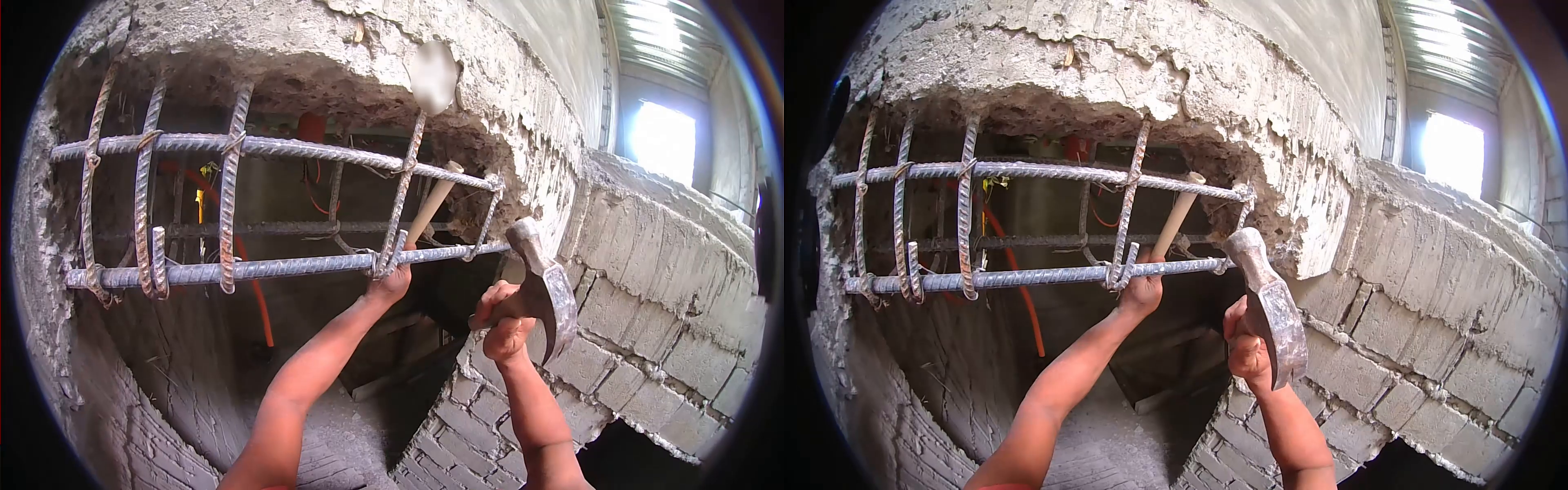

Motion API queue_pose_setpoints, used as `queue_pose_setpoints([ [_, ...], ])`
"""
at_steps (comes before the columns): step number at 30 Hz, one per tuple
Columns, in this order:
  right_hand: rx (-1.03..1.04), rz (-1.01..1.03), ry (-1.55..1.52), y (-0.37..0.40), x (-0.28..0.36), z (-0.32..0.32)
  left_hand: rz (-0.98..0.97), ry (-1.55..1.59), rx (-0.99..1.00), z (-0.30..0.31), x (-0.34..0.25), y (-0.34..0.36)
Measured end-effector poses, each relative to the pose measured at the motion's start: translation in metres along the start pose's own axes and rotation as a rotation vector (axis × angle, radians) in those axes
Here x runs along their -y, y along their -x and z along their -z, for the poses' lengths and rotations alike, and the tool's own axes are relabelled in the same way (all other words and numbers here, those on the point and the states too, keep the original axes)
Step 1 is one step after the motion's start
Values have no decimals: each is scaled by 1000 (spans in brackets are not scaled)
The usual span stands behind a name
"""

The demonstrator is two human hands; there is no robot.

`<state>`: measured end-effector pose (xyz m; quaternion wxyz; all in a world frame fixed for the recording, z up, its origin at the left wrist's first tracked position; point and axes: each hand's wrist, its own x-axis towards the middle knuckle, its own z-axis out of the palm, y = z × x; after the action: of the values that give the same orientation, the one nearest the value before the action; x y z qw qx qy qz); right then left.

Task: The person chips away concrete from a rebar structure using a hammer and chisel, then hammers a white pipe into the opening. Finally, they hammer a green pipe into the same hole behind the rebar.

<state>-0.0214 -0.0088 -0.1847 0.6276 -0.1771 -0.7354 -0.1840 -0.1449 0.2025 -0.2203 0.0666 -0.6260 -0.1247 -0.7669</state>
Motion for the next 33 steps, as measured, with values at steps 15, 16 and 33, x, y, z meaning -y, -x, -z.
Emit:
queue_pose_setpoints([
  [15, 14, -52, -62, 1, -18, 0, -80, -125, 20, 8, 3, -5],
  [16, 23, -62, -63, 0, -18, 0, -28, -87, 68, 9, 2, -6],
  [33, 200, -273, 416, -60, -28, 9, 32, -68, 111, 22, -37, -9],
])
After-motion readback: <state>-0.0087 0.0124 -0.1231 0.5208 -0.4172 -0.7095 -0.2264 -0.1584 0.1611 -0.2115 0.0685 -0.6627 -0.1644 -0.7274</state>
